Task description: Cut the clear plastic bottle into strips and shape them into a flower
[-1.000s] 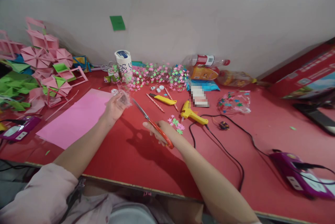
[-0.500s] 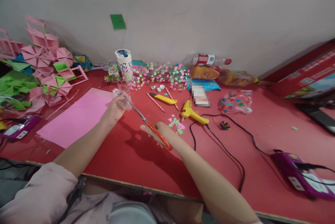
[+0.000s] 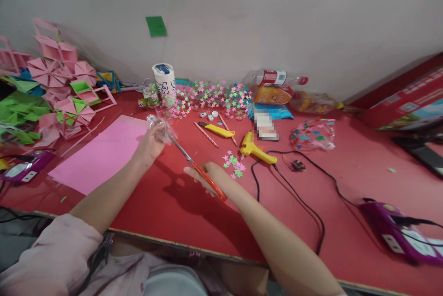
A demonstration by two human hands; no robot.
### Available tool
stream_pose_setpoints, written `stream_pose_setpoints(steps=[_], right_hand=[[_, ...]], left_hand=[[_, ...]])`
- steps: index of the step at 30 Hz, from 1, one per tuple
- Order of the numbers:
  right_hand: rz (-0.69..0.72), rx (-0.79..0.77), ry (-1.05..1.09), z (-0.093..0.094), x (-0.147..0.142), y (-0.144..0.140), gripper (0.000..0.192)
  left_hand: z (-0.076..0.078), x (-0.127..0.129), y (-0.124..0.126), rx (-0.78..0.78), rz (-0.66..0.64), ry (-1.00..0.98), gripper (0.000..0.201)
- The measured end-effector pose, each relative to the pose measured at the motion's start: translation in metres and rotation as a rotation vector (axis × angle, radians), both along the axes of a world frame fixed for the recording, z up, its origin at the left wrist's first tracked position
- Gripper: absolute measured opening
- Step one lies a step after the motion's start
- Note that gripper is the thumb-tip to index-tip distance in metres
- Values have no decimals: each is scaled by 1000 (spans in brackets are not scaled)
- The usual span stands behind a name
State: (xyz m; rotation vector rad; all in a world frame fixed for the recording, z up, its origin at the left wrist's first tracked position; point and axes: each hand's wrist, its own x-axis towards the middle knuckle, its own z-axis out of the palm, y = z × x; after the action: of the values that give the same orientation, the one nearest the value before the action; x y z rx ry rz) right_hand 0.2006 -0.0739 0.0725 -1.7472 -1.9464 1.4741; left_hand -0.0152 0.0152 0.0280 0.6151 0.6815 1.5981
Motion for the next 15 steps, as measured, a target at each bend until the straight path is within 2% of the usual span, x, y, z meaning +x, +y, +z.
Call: stream_pose_setpoints(steps=[4, 9, 15], right_hand=[[-4, 3, -21, -1, 0, 0, 62], [0, 1, -4, 1, -1, 0, 61], [-34, -18, 24, 2, -2, -2, 59]], left_hand=[[1, 1, -1, -29, 55, 20, 16], [6, 4, -7, 24, -20, 70, 11], [6, 2, -5, -2, -20, 92, 12]])
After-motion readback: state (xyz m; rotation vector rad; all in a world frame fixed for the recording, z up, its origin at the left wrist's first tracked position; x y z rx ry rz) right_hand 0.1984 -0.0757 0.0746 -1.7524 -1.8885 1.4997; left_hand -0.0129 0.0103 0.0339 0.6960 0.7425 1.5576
